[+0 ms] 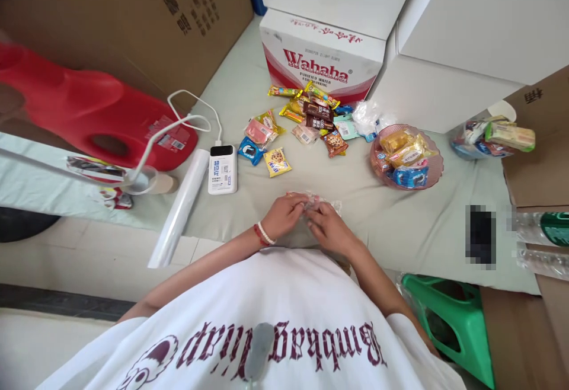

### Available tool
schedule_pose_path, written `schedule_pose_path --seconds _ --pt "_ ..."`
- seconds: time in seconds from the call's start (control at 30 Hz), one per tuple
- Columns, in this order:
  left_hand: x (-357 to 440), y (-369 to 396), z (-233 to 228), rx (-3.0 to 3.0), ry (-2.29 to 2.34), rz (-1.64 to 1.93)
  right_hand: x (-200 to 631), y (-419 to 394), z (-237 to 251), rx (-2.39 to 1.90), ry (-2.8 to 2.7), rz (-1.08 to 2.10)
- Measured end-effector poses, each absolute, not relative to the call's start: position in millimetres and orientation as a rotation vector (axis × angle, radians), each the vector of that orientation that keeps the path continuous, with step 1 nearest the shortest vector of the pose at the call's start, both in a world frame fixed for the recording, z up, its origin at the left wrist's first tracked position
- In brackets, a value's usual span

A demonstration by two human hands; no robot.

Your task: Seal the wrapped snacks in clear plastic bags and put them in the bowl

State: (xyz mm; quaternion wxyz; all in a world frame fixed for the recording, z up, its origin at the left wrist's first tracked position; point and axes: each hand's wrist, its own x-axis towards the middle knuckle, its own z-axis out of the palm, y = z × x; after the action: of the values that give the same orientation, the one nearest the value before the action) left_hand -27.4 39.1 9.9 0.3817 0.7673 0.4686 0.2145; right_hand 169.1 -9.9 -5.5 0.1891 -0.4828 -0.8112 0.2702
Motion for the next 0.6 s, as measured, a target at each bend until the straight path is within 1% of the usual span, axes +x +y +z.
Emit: schedule_pose_path --seconds 0.1,0.17,0.2,0.3,0.37,0.43,0.5,0.6 --pt "-15.6 38.2 2.3 2.164 1.241 0.366 184.8 -19.7 -14.9 -1.730 -1.891 0.483" --pt "-15.8 36.3 1.7 2.216 1.338 0.317 191.9 -23.3 -16.8 -1.916 -1.776 0.323" --pt "-16.7 35.5 2.9 2.219 1.418 0.322 193.5 -23.5 -15.7 -1.947 -1.772 0.307" --pt "-18.0 35.7 7.6 2.159 1.664 0.324 186.8 -16.4 -5.3 -1.909 -1.730 0.431" --pt "-17.6 38.3 8.1 2.093 1.714 0.239 171.9 -7.0 3.0 -1.842 -1.726 0.573" --pt "-19.2 42.2 5.9 2.016 1.698 0.188 152.5 3.1 8.2 -1.748 -1.836 0.689" --pt "-25.5 45.9 3.1 1.901 1.676 0.277 135.3 10.8 9.7 -1.655 -1.984 0.737" --pt "-41.0 47.5 4.1 1.530 1.520 0.539 124.2 13.3 8.3 -1.531 -2.071 0.793"
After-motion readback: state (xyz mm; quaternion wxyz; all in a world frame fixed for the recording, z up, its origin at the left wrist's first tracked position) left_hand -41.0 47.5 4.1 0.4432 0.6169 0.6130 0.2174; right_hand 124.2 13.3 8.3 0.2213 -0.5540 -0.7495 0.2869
